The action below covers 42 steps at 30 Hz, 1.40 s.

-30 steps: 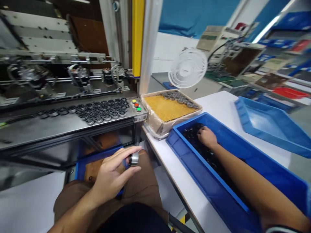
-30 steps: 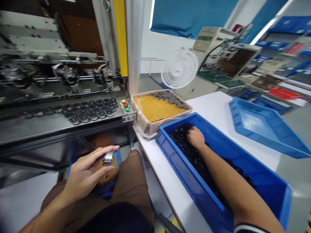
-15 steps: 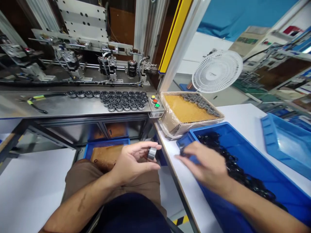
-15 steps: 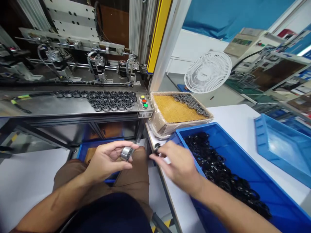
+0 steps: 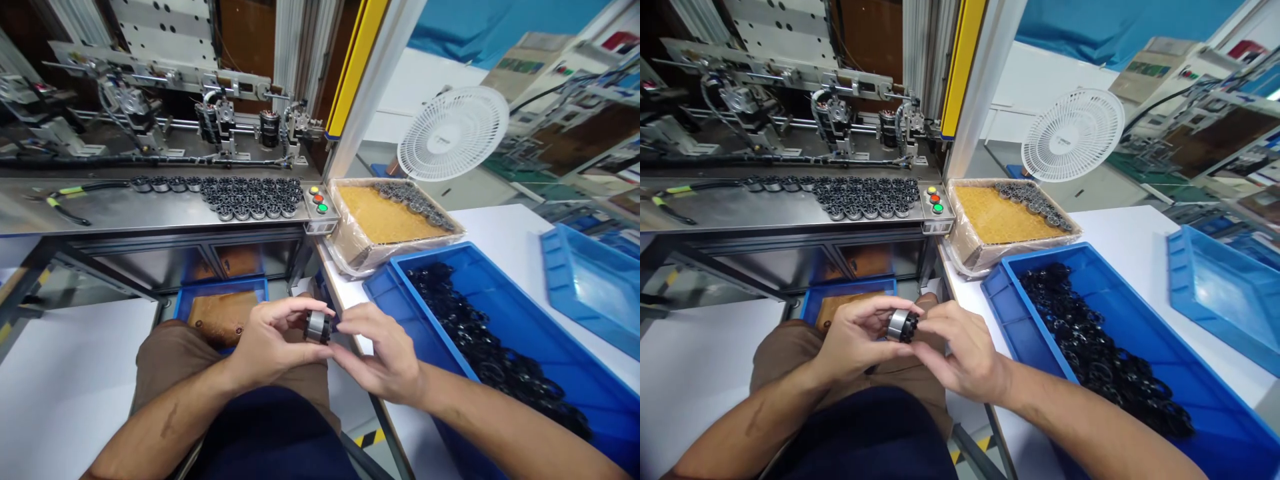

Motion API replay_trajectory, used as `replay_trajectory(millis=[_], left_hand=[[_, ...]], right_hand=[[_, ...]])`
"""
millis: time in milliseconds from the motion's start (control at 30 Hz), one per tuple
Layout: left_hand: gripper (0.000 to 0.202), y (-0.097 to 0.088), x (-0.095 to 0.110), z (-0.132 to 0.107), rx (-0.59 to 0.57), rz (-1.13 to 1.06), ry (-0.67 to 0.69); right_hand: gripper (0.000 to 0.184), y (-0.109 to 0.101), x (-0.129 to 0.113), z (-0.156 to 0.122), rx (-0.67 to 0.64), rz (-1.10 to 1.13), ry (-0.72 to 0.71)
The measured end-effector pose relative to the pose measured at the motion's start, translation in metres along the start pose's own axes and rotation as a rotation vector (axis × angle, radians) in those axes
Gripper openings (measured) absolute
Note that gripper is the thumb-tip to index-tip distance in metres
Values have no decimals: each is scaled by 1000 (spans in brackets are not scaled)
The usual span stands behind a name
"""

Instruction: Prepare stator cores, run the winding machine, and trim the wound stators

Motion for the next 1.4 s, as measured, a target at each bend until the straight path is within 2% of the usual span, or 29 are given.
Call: replay_trajectory(millis=[100,200,367,867,1100,1400], left_hand=[[52,0,-2,0,29,-5,1],[56,1,-3,-1,31,-28,0],[59,3,-3,0,36,-61,-27],[59,2,-5,2,19,-128,-96],[61,2,-3,2,-6,-190,-164],[53,2,0,1,-14,-135,-209]], right_hand=[[40,-2,5,-1,-43,-36,-30],[40,-2,9,0,-97,-27,-80],[44,-2,12,-1,-89,-4,-96],[38,-3,13,1,-90,-53,-148],[35,-9,10,6,-148,-103,-217],[35,-10,7,9,-153,-91,-246]])
Point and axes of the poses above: each hand's wrist, its own z-axis towards the middle knuckle, its own y-axis out of the palm, x = y × z, the point moved 1 cm from there along z, towards the middle knuckle, and after that the axes turned 9 degrees about x, right-handed, at the moved point
